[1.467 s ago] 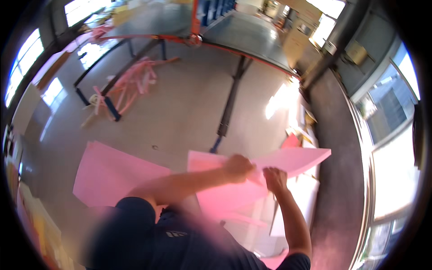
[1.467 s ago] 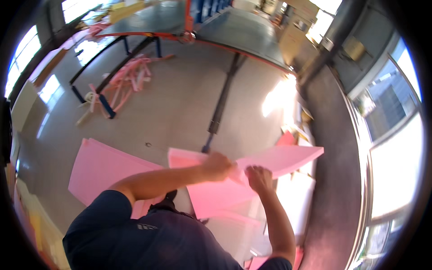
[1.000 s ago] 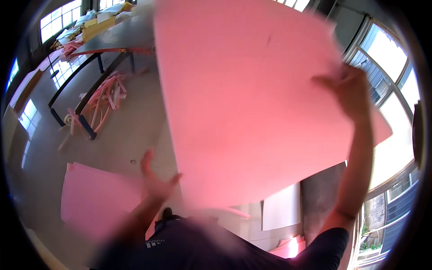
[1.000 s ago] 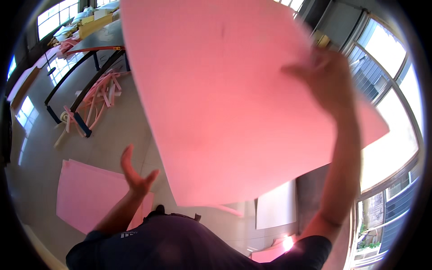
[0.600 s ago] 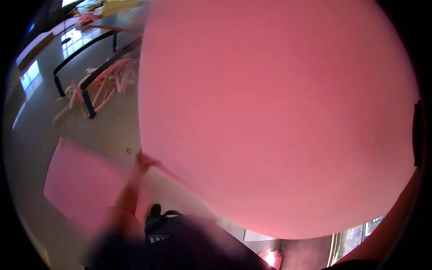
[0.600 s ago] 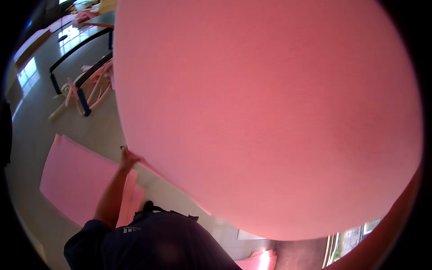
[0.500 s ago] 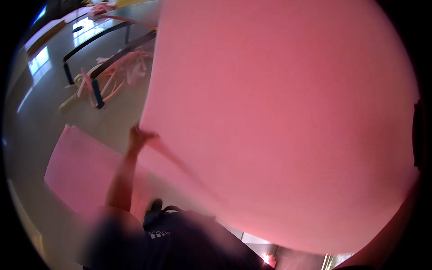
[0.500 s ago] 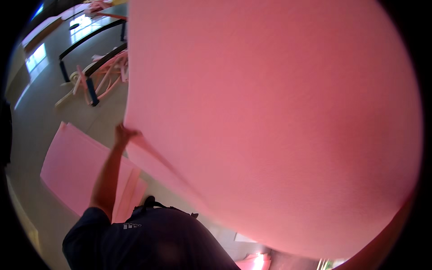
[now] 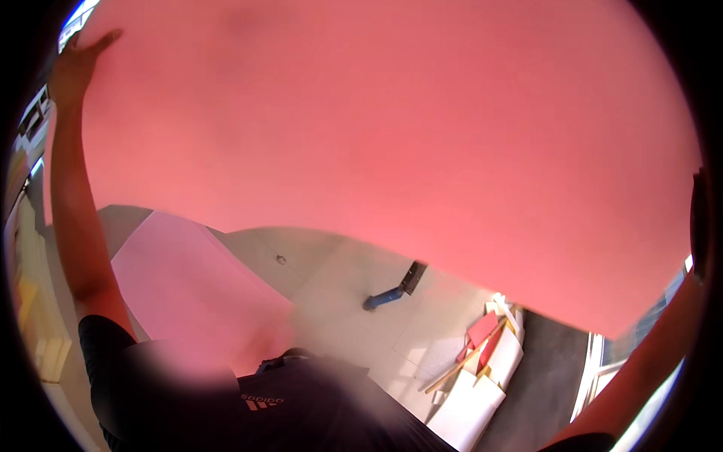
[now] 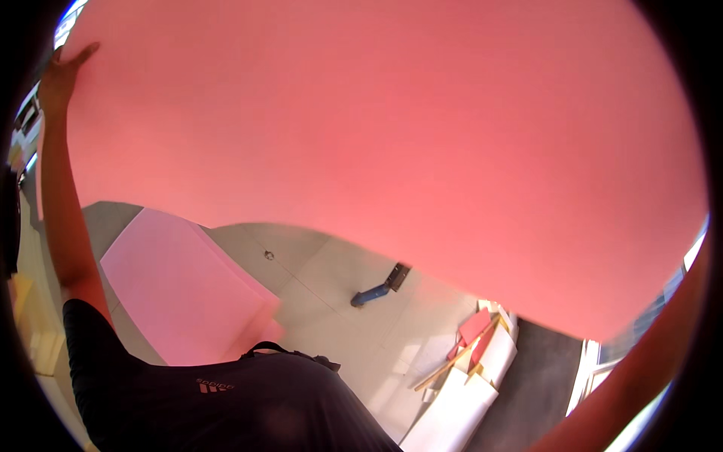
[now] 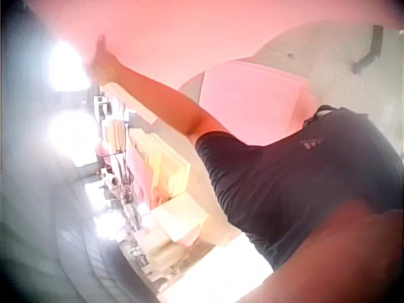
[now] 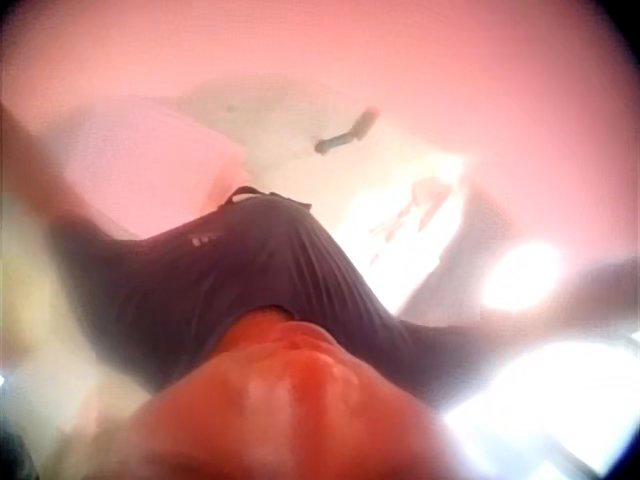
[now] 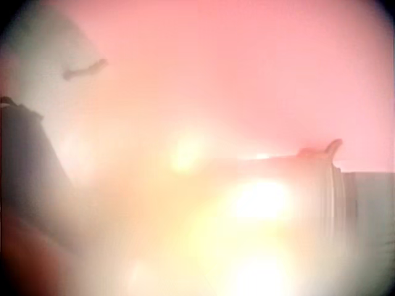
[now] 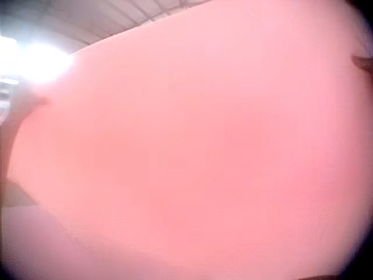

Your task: The person cuts large pink foam sheets using a manual guillotine-style cutter in a workshop. They repeatedly position the sheets on the cutting table, align them with the blade, and press down the lever to slice the material. The cut pieces are then stacked on the floor.

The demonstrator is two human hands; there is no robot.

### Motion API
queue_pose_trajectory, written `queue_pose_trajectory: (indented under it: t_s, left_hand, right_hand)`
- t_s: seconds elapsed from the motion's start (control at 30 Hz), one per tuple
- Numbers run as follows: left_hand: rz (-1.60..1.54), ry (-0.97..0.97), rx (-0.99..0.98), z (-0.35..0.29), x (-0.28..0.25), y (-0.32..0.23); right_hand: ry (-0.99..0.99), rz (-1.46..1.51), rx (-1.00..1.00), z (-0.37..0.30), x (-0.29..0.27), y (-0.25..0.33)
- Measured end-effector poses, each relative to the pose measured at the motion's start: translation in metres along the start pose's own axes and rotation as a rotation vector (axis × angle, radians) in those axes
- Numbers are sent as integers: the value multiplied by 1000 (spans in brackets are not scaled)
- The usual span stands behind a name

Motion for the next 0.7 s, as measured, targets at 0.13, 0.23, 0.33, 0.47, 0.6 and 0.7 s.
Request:
queue_pose_trajectory:
  t_s: [0.13,0.23,0.33,0.47,0.6,0.7]
  left_hand:
    - [25,-132,48,28,16,24]
    - [123,-222,79,24,37,10]
    - [81,-213,27,5,59,-53]
    - [34,-85,43,9,82,-157]
    - [30,-36,250,7,179,-213]
    - [-270,27,339,-2,229,-294]
  right_hand:
    - [19,176,103,6,108,-52]
    - [41,314,210,6,206,-102]
    - [120,415,335,-12,333,-172]
    - [180,523,548,-74,502,-257]
    - [357,655,705,-170,683,-326]
    - [525,482,709,-210,768,-387]
Point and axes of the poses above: each hand's wrist, its own z-axis towards the middle knuckle, its own x-axis out of the palm, y = z × x, the point moved 7 cm from there along z, towards the middle knuckle, and after that the axes turned 3 degrees about -y, right-handed, at the moved point
